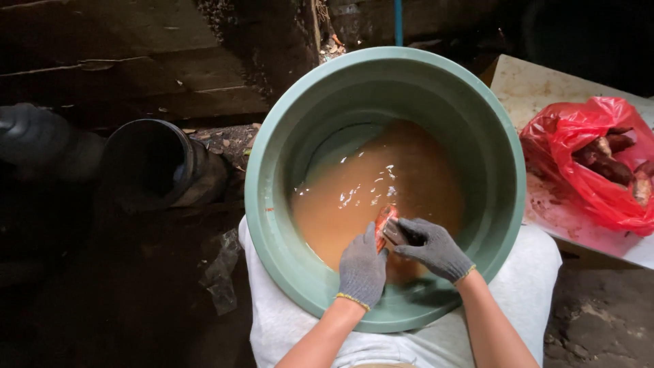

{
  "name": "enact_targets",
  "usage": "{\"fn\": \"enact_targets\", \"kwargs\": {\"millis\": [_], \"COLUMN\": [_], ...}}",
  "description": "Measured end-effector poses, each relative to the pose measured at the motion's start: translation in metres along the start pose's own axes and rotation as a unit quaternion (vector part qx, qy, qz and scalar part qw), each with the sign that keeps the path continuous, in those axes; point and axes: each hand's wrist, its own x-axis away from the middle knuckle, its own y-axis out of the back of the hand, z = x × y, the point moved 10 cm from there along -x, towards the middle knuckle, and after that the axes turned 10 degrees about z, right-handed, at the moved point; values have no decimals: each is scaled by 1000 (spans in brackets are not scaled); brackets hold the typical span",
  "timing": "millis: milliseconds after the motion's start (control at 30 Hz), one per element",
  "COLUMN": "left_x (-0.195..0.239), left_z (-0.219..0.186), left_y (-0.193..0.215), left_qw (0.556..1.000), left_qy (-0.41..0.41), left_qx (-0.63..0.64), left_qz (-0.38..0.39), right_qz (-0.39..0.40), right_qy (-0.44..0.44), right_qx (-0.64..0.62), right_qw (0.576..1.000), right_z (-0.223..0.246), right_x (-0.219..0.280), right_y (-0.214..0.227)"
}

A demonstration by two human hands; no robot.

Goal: Scrubbing a sweet potato in a basin of water to remove dirt

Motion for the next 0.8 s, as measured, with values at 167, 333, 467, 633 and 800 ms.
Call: {"fn": "enact_targets", "kwargs": {"millis": [167,333,467,633,800], "left_x": [-4,-2,-4,-3,-3], "left_z": [-3,-6,-9,-9,-13], "left_y": [-1,4,5,-4,3], "left_qw": [999,999,999,997,998], "left_qy": [-5,-23,-22,-28,-40], "left_qx": [-37,-33,-35,-74,-52], "left_qz": [-1,-28,-20,-17,-18], "right_qz": [-150,-19,-143,-59,-163], "right_qy": [-5,16,-1,13,-1], "right_qx": [100,62,115,79,115], "right_qw": [984,998,983,995,980], "right_z": [7,12,10,9,7], "right_x": [0,1,3,3,4], "right_y": [25,7,30,21,36]}}
